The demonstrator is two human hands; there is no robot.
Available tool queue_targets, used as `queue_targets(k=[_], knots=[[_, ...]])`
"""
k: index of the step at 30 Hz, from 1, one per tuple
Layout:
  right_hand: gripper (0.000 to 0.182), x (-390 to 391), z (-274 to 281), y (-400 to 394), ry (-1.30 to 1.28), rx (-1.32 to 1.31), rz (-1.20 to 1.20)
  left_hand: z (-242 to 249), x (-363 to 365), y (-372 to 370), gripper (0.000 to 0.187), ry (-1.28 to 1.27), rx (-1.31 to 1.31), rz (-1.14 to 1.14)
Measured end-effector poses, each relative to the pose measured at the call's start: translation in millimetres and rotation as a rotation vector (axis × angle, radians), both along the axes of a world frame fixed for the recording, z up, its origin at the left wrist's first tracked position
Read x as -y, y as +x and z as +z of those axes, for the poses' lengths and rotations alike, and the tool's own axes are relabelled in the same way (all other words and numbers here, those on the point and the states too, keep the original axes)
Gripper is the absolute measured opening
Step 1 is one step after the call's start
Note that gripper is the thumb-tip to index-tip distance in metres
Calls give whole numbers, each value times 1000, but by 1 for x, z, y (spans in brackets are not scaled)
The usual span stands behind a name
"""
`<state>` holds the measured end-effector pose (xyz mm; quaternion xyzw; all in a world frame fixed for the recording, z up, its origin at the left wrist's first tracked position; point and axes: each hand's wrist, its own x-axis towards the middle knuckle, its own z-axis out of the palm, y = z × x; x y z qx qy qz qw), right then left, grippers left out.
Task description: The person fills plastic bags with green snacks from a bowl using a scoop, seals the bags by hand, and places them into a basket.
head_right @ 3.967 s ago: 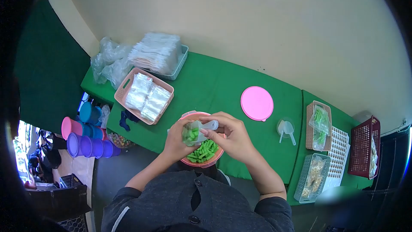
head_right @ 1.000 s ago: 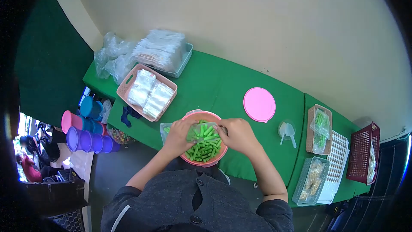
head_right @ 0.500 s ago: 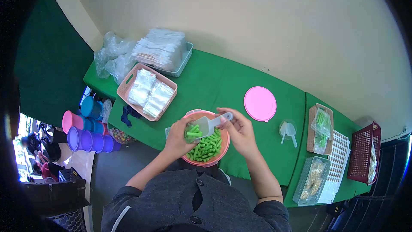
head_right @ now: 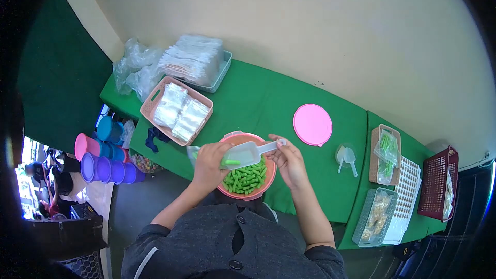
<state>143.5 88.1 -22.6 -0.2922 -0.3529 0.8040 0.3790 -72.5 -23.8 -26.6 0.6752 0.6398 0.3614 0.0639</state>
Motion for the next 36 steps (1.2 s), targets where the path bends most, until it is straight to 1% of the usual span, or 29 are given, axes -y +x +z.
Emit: queue_targets(k=[1,2,5,7,8,10,11,12,14,15,16,18,19,20,22,23,24,25,26,27,28,29,30,31,32,33,34,35,36], knots=[[34,3,-3,-2,-22,10,12,2,0,-1,64,-5,-206,10],[34,5,-5,-2,-24,10,13,6,1,0,64,-6,-207,10],[34,7,-10,-2,-108,-61,-19,12,2,2,65,-5,-139,17],[33,5,-12,2,-161,-127,-144,10,0,2,65,54,85,98],[33,3,-12,5,-158,-126,-143,12,0,2,65,57,85,99],[33,1,-13,12,7,-77,-263,19,3,0,68,181,311,311],[31,2,-11,12,96,9,-284,7,2,-8,68,278,534,248],[31,3,-13,12,94,7,-282,5,4,-13,68,277,531,251],[24,7,-20,10,290,341,-139,22,5,-23,75,343,984,36],[22,9,-24,7,312,391,-36,31,6,-27,72,325,1115,-39],[22,13,-25,6,312,390,-35,28,7,-32,72,325,1114,-38],[26,20,-26,2,645,825,247,19,8,-43,71,144,1211,-94],[27,25,-26,-4,818,875,139,23,9,-40,66,122,1213,-83],[27,27,-16,-9,818,874,135,27,10,-35,66,122,1211,-87],[24,29,15,-19,1279,1071,-163,34,11,-25,55,97,1258,-129],[24,32,28,-24,1277,1072,-164,35,11,-24,51,79,1111,-190],[21,35,40,-28,1033,810,-140,34,11,-21,51,75,1111,-192],[19,39,46,-32,787,551,-118,33,12,-17,52,-16,1079,-283],[19,42,43,-35,784,553,-123,34,11,-12,53,-106,1044,-374],[14,45,38,-37,757,468,-31,37,10,-4,56,-194,1131,-466],[10,48,33,-40,729,381,61,34,8,0,56,-194,1129,-471],[5,54,27,-46,663,291,83,27,7,3,57,-175,1061,-495],[5,53,28,-46,668,290,79,24,5,5,59,-154,993,-518],[5,52,29,-46,667,313,-23,28,5,8,57,-103,1065,-499],[5,52,30,-46,662,335,-123,32,5,5,57,-101,1063,-498],[7,49,31,-46,672,352,-156,34,6,1,57,-148,1010,-436],[7,50,30,-45,671,352,-154,36,8,-1,58,-194,957,-375],[7,51,28,-44,704,349,-93,34,9,-1,58,-194,957,-375],[7,51,28,-43,740,347,-33,31,9,0,53,-187,1052,-336]])
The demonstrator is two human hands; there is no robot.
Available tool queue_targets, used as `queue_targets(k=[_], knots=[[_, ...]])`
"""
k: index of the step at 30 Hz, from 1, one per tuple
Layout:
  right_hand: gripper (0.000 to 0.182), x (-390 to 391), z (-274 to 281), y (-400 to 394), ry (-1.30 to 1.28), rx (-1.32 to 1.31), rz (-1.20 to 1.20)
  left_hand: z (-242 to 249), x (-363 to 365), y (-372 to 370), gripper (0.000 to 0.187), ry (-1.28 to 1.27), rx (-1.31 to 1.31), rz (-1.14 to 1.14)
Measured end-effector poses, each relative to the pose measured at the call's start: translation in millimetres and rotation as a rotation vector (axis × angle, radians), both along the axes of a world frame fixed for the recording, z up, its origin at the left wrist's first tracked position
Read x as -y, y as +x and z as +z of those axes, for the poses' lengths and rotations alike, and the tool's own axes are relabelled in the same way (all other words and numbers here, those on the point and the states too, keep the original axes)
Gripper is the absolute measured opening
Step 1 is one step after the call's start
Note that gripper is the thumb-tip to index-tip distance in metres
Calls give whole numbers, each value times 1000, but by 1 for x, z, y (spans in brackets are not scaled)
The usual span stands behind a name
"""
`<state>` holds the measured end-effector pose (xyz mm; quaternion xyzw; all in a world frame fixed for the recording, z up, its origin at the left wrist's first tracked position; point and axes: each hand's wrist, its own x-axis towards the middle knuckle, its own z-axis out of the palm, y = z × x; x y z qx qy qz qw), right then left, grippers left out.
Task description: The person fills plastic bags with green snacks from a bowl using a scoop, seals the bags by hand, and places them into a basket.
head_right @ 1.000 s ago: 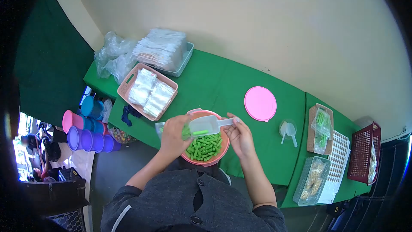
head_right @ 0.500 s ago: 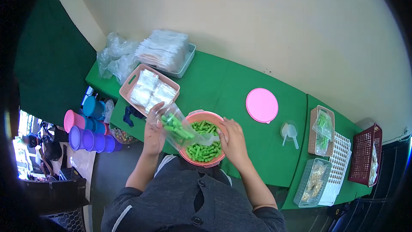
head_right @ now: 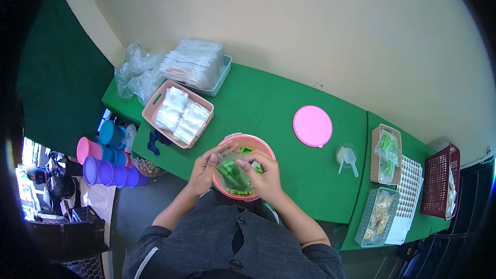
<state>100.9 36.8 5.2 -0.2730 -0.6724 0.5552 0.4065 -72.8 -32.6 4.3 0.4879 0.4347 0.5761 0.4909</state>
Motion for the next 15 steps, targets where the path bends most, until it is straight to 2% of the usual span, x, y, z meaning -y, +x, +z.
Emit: queue_targets(k=[2,4,7,10,13,15], knots=[[8,-1,1,1,-10,18,-9,-5,1,0,47,-26,88,36],[8,-1,-1,-3,-45,-42,-51,-10,6,-2,35,-16,-112,45],[9,8,-2,-4,-70,-36,-78,-11,5,1,25,-64,-73,178],[10,13,-11,-9,-89,-165,-160,-1,7,8,20,-185,-73,222],[12,15,-1,-13,2,-113,-145,-5,3,10,21,-56,-17,196],[12,13,-7,-10,-12,-111,-136,-7,4,11,20,-64,-33,187]])
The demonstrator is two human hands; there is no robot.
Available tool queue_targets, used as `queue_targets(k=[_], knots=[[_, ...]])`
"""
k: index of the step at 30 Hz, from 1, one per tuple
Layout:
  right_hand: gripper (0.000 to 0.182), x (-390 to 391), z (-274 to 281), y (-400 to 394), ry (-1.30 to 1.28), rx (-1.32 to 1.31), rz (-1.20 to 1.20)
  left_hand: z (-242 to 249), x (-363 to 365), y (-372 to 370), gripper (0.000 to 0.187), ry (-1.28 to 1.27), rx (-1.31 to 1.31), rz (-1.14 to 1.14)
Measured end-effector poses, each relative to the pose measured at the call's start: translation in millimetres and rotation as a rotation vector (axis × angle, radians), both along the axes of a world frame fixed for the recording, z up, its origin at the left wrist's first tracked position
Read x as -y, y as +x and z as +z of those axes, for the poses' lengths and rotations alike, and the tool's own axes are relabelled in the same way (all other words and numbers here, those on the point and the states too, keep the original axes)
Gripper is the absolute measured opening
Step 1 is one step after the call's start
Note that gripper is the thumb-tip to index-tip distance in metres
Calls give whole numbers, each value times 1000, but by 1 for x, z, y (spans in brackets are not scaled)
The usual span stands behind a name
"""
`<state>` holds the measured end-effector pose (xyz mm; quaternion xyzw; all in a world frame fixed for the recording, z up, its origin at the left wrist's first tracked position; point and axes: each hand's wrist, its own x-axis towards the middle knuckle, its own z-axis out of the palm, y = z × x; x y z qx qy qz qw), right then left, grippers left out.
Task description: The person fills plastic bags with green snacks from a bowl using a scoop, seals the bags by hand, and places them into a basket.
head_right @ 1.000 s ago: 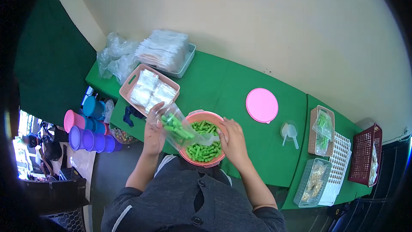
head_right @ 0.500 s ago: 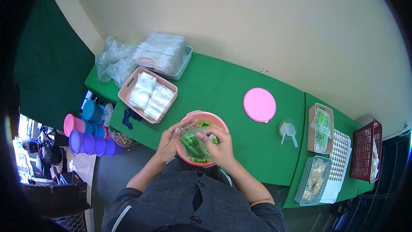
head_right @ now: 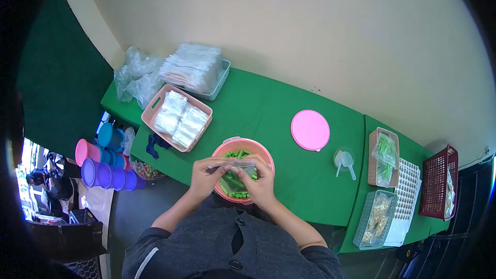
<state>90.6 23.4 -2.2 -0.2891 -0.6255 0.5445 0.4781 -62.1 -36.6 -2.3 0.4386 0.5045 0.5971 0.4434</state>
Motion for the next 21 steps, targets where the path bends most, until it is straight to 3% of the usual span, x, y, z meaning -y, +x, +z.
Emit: queue_targets(k=[5,9,13,17,19,21], knots=[[6,-2,7,6,-78,41,25,2,-2,5,19,21,16,28],[7,-6,13,18,25,121,27,16,2,3,19,-5,-185,8],[13,-8,12,38,79,187,83,23,3,-8,21,-98,-363,-117],[17,-8,18,56,95,218,110,14,-1,-10,28,-103,-345,-296],[16,-19,4,74,7,157,-62,15,-8,-14,35,-208,-453,-419],[15,-43,-18,117,-189,28,-384,-18,-15,-32,40,14,-211,-41]])
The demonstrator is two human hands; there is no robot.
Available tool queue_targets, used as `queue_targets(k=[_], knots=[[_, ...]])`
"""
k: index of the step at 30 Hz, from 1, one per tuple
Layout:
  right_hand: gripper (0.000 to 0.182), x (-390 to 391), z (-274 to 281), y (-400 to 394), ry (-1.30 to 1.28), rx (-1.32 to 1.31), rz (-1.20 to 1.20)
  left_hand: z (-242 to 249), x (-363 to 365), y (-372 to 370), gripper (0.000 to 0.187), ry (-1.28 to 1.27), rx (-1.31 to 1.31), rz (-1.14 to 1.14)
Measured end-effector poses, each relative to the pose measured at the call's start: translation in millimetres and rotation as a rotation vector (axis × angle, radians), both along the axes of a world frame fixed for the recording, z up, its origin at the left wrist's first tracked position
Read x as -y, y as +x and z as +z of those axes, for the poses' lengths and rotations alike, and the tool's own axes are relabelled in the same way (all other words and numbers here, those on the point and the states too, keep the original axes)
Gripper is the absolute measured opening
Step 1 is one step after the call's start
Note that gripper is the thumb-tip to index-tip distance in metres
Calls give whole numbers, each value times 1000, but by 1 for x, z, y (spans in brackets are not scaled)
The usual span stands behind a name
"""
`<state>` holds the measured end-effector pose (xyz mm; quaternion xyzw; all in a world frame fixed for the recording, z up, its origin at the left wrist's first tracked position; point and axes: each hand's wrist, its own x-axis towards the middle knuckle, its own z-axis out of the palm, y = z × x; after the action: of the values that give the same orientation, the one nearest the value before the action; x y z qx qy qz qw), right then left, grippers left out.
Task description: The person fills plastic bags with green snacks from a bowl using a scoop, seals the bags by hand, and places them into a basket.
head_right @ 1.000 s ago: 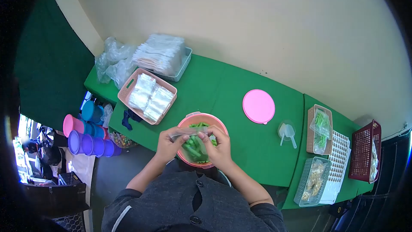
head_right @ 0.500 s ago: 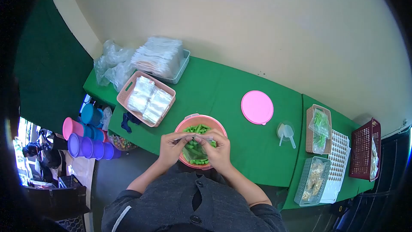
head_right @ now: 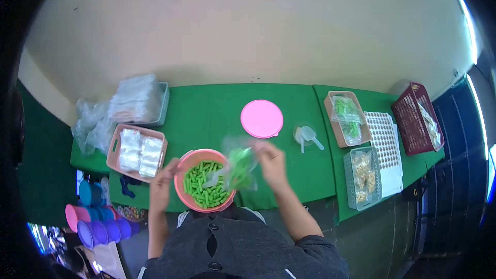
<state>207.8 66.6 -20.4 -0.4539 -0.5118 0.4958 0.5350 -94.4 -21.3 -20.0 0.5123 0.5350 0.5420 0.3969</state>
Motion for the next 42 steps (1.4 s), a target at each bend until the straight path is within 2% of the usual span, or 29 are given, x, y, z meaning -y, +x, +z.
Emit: queue_targets(k=[2,3,6,7,8,10,11,13,14,16,17,18,20,21,22,23,24,25,27,28,29,30,31,32,35,37,38,40,42], knots=[[16,-32,-13,59,-98,-76,-365,-6,-5,-35,44,-72,8,145],[15,-49,-38,98,-41,-251,-478,-20,-6,-57,44,-80,33,201],[13,-74,-58,197,-1,-421,-751,-62,-5,-111,43,-111,92,347],[15,-86,-80,239,28,-447,-797,-70,-6,-122,42,-127,111,370],[27,-94,-83,262,107,-509,-818,-87,-6,-137,40,-120,139,373],[50,-107,-87,307,72,-700,-698,-119,-14,-159,38,-93,87,434],[50,-109,-93,315,71,-701,-703,-131,-16,-160,38,-95,84,429],[70,-114,-94,318,-293,-644,-811,-141,-22,-158,49,-184,-915,682],[70,-114,-98,314,-290,-646,-807,-148,-26,-159,49,-181,-914,687],[79,-112,-116,297,-308,-147,-612,-180,-31,-175,64,-356,-1005,554],[76,-110,-113,277,-294,0,-608,-204,-31,-188,66,-370,-973,484],[76,-110,-116,259,-296,0,-604,-201,-31,-186,66,-374,-974,487],[62,-111,-125,229,-260,253,-546,-188,-32,-173,68,-671,-824,396],[62,-112,-130,217,-264,251,-543,-185,-31,-160,74,-566,-963,485],[54,-116,-139,206,-233,347,-489,-187,-31,-161,74,-573,-966,490],[47,-119,-142,191,-200,441,-426,-197,-31,-162,77,-420,-1062,526],[47,-119,-143,179,-201,435,-398,-206,-28,-167,79,-270,-1157,569],[41,-115,-133,162,-142,476,-376,-210,-30,-172,83,-387,-1041,584],[33,-116,-125,130,-40,512,-300,-185,-31,-166,81,-459,-1070,626],[33,-116,-123,117,-33,502,-244,-164,-35,-157,74,-506,-1047,706],[31,-114,-119,105,-5,494,-232,-164,-34,-158,62,-362,-984,769],[29,-113,-115,90,25,484,-221,-169,-36,-163,44,-383,-927,838],[29,-111,-113,75,33,474,-169,-157,-34,-161,30,-381,-966,809],[27,-107,-110,63,39,444,-124,-143,-36,-154,25,-476,-1011,860],[23,-97,-90,31,48,421,4,-124,-28,-152,32,-502,-1054,836],[23,-89,-88,7,67,378,62,-118,-26,-151,32,-177,-1067,867],[23,-84,-83,-6,70,380,66,-109,-26,-145,32,-179,-1065,872],[26,-71,-70,-29,57,304,180,-84,-25,-128,36,-123,-244,685],[31,-55,-50,-57,-73,164,382,-42,-26,-87,39,-171,399,413]])
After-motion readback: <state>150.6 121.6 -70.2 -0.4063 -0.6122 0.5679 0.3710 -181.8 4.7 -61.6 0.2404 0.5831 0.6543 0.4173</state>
